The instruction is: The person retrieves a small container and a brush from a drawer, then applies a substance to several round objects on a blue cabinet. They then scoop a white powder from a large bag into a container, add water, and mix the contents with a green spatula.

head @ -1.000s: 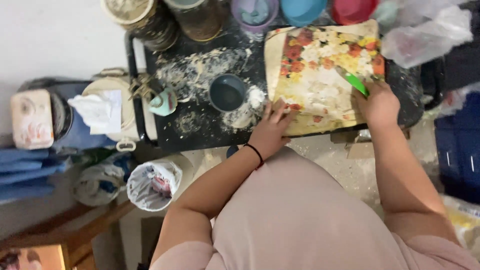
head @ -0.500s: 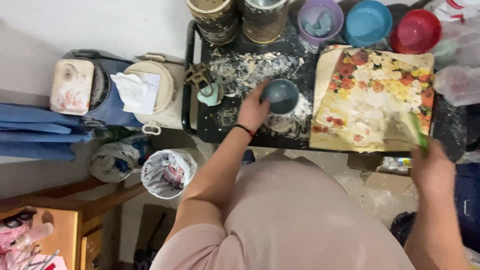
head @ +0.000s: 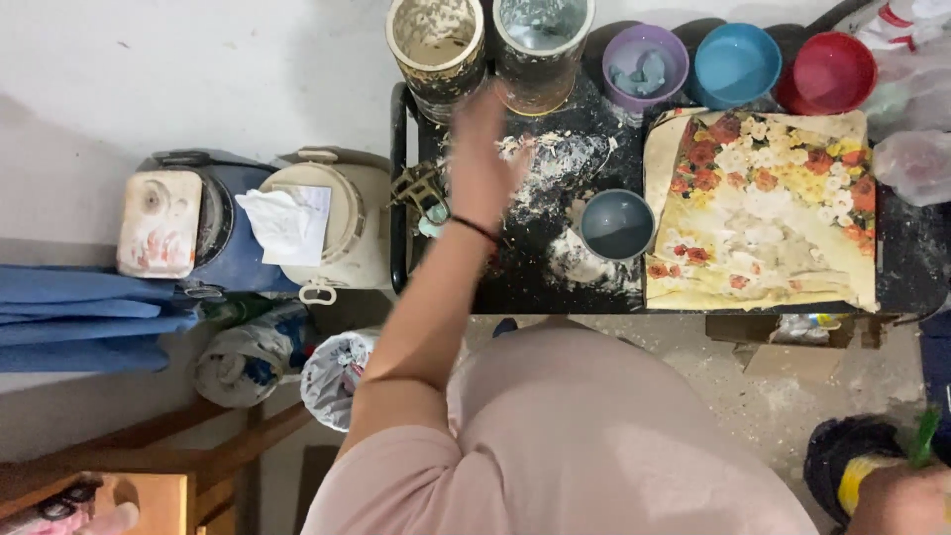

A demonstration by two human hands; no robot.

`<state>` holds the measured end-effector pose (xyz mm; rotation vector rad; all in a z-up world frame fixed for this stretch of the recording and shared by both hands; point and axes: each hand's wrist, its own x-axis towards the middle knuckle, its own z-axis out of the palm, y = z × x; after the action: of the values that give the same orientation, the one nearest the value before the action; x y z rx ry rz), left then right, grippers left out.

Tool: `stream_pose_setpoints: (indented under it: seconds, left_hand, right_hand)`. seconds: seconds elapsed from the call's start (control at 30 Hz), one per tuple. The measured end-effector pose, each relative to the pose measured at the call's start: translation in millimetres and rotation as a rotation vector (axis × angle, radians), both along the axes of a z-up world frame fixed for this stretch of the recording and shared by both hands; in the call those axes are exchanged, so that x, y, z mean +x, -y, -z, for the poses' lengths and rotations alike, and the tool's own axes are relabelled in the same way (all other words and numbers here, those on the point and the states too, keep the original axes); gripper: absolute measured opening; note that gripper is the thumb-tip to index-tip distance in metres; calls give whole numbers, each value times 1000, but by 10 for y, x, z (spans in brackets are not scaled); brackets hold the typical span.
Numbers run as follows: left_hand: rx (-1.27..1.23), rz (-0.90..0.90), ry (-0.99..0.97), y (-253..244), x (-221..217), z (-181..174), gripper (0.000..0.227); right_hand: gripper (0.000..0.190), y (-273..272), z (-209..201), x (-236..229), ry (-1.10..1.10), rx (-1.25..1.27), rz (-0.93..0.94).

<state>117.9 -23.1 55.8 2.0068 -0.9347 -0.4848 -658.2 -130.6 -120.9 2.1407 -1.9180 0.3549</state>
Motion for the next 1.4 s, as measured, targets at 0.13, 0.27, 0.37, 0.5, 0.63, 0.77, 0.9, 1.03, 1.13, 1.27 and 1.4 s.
stream_pose_setpoints:
  seconds: [0.13,0.27,0.37,0.5,0.63,0.77,0.9,1.03,1.13,1.27,1.4]
  left_hand:
    - [138,-342,357,-53,913,-125,79]
    - [145,-240,146,-45,1228,-29,41]
    - [65,-276,174,-150,1154,68,40]
    - [-47,-286,232,-576,890,232,41]
    - [-203,-179,603,-944,693,186,40]
    - [-268,-37,703,-1184,421,-157,48]
    - [-348,54,733,-1293,41,-600,44]
    - [-345,195,554,-1210,-331,-1079,42]
    - [-374,391,436,-1029,-592,-1179,45]
    - [-375,683,264,-591,-1248,-1164,46]
    - [-398,883,197,-118,-2211,-876,45]
  right_hand:
    - [34,-136,-150,676,103,51,100]
    - [34,23,-560,1590,384,262,114]
    - [29,194,-671,2171,480,285,-105]
    - [37,80,-1746,3592,489,524,65]
    - [38,300,-1957,4242,408,643,-8]
    - [46,791,-1165,4107,189,441,-374]
    - [58,964,-436,3649,229,182,-513]
    - [51,510,-421,3145,252,-101,-558]
    - [47,18,-439,2602,289,-77,-408]
    - [42,-572,-281,1674,347,72,-209]
    - [16,-1102,66,594,492,291,136]
